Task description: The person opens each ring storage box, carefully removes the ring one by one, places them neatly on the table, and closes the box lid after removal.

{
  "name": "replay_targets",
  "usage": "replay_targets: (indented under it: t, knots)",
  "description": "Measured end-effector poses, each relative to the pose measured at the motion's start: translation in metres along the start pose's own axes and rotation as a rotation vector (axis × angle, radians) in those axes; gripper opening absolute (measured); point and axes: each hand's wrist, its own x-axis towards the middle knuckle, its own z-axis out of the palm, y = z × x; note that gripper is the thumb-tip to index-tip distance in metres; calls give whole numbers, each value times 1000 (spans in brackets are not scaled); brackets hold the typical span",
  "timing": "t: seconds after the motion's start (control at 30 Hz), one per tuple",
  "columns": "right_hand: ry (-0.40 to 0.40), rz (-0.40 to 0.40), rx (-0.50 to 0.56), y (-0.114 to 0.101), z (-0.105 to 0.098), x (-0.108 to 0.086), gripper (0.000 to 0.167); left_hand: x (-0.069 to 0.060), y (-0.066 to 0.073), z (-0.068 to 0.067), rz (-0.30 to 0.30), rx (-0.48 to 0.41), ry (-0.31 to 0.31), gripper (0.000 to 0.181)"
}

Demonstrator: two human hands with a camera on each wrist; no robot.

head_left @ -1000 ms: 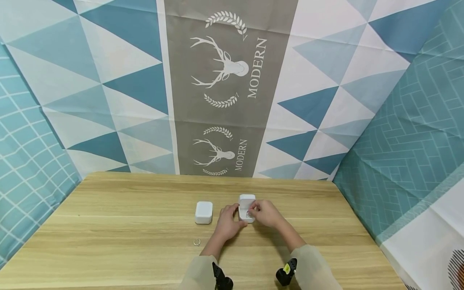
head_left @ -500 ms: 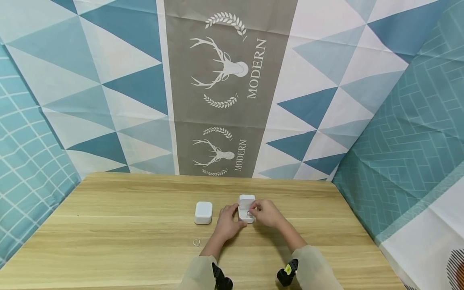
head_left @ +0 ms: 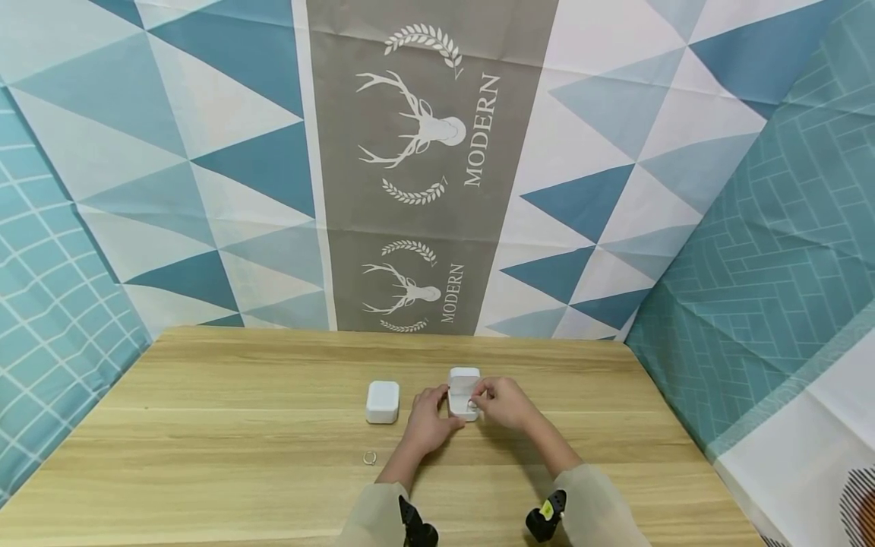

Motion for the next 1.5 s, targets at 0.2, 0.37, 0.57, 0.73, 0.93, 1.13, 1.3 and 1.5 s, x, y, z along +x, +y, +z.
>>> replay_targets:
  t: [0.2,0.37,0.57,0.73,0.93,1.13,1.3,1.5]
  knots:
    - [-7,-8,4,4,0,-1,7,0,0,0,-5,-2,-6,68]
    - [-16,0,18,5,-1,-3,7,0,0,0,-10,-6,-6,67]
    - [-16,14,31,6,-2,-7,6,0,0,0,-12,-18,-7,67]
    - [-19,14,38,7,-3,-9,6,0,0,0,-9,-19,-4,67]
    - [-38,17,32,7,-3,-11,8,-1,1,0,-10,-24,-5,67]
    - [-46,-11,26,5,-2,-12,9,-1,0,0,-8,-19,1,67]
    - [-47,-19,20,3,-2,-13,8,0,-1,0,-2,-16,-1,67]
    - [-54,-39,2,2,-1,-14,8,-1,0,0,1,-11,-1,67]
